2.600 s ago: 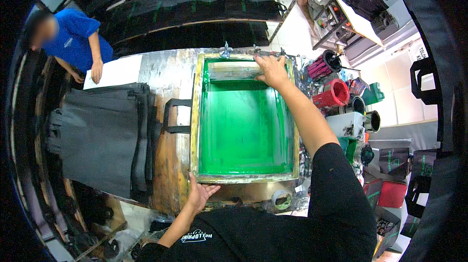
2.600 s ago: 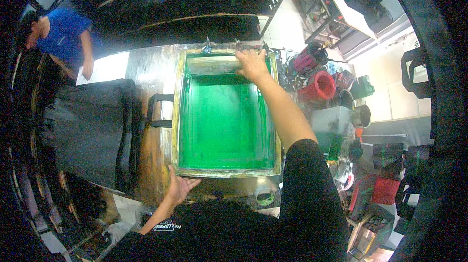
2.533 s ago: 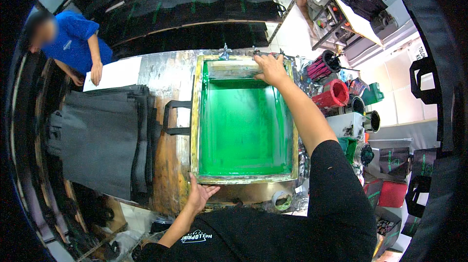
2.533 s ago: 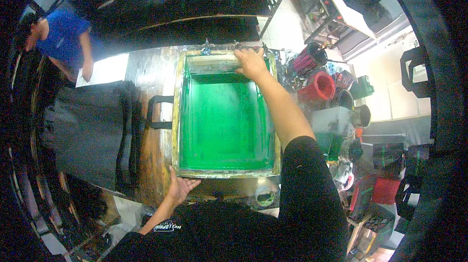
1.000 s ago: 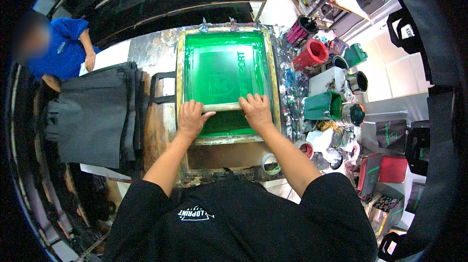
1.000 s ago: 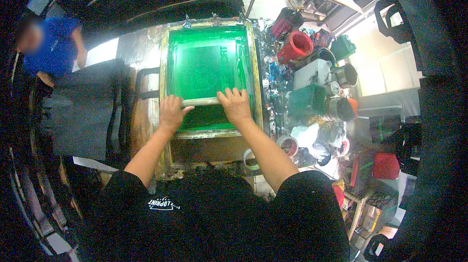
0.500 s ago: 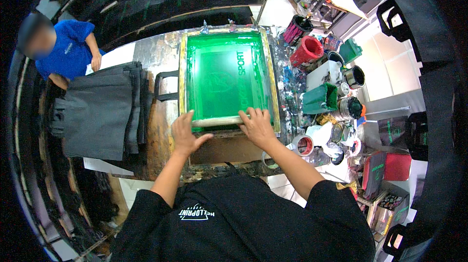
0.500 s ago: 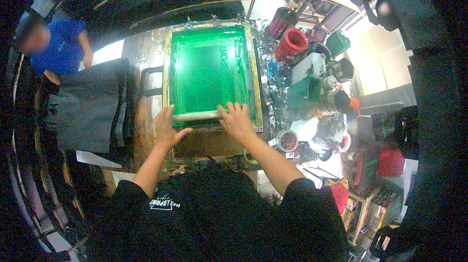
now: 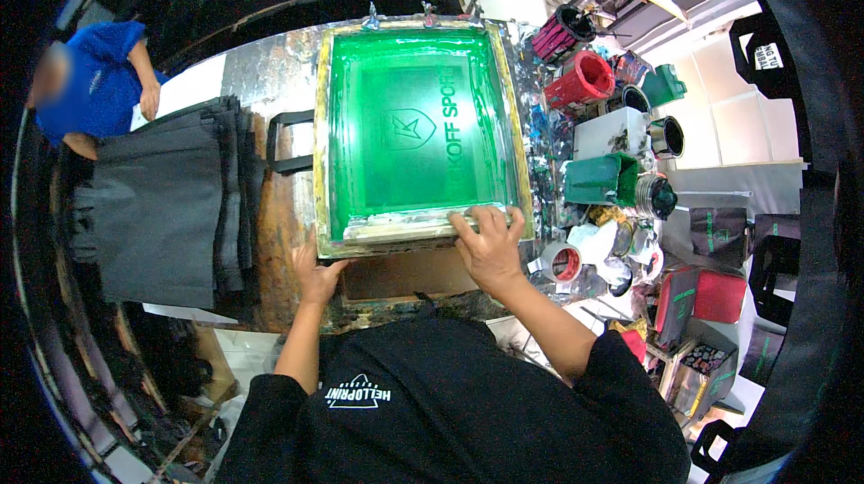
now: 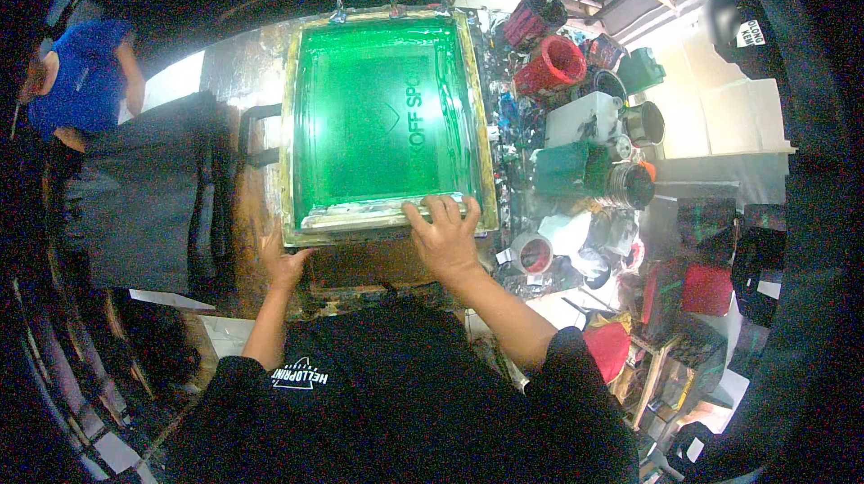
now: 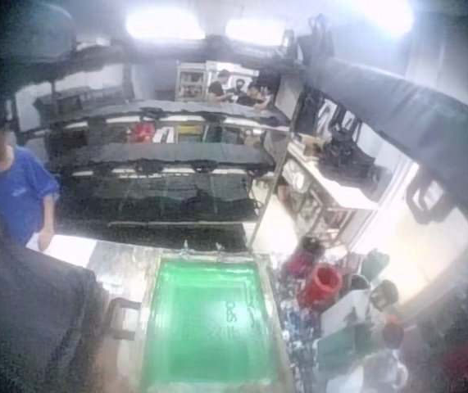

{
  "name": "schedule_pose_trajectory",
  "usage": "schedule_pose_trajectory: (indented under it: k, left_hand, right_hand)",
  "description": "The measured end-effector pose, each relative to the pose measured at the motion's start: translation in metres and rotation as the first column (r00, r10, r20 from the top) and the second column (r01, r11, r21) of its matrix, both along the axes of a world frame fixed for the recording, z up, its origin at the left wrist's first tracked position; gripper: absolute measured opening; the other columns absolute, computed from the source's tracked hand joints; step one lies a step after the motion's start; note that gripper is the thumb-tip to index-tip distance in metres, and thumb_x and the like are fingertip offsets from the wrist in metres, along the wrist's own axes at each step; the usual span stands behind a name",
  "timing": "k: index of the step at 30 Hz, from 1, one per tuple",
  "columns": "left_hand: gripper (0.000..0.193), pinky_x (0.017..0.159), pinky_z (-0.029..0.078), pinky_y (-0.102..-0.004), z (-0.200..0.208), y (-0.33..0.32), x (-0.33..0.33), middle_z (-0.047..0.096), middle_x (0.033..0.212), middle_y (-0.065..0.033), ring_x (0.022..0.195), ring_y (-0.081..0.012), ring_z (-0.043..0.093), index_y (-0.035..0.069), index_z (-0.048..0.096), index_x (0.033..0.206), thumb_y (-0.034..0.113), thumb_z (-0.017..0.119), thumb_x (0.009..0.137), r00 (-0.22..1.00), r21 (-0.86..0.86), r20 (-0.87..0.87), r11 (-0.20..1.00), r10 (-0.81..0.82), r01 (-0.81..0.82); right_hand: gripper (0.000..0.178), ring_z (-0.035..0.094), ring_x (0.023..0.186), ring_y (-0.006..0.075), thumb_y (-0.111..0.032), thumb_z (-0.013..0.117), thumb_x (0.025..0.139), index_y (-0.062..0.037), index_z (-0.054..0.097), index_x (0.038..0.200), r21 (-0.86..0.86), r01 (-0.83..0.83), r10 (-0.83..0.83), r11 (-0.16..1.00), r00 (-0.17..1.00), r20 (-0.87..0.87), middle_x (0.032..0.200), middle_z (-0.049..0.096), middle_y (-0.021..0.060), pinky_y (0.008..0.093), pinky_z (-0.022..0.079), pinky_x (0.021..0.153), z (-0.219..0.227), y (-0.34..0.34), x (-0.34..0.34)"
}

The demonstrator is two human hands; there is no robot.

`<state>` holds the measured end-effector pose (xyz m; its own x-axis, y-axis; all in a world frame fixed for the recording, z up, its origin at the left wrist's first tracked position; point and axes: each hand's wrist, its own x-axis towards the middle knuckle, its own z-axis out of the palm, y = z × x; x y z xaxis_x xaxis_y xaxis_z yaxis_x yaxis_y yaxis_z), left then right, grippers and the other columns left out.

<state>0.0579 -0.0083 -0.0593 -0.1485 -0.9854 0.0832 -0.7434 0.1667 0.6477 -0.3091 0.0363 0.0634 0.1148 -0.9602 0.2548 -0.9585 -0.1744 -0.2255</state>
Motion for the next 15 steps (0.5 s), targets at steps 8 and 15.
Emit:
schedule_pose_trajectory:
  k: [8,15]
  left_hand:
    - [0.082,0.111,0.047,-0.0361,0.172,-0.054,-0.065,0.060,0.144,-0.0140,0.128,-0.0215,0.059,-0.003,0.043,0.158,0.008,0.085,0.088,0.841,-0.210,-0.541,0.965,0.020,-0.159]
    - [0.096,0.092,0.049,-0.0311,0.181,-0.136,-0.077,0.059,0.119,-0.0071,0.098,-0.0139,0.056,0.000,0.014,0.169,0.023,0.077,0.101,0.810,-0.414,-0.580,0.888,-0.087,-0.201]
  right_hand:
    - [0.043,0.058,0.105,0.0290,-0.034,0.073,0.086,-0.0151,0.068,0.124,-0.261,0.001,-0.008,0.965,1.000,-0.028,0.108,0.061,0.0101,0.0548,0.033,0.104,0.133,-0.067,-0.014]
    - [0.056,0.065,0.091,0.0289,-0.068,0.067,0.090,-0.0133,0.076,0.094,-0.564,-0.009,-0.041,0.826,0.996,-0.076,0.088,0.070,0.0109,0.0511,0.040,0.086,0.213,-0.175,-0.023]
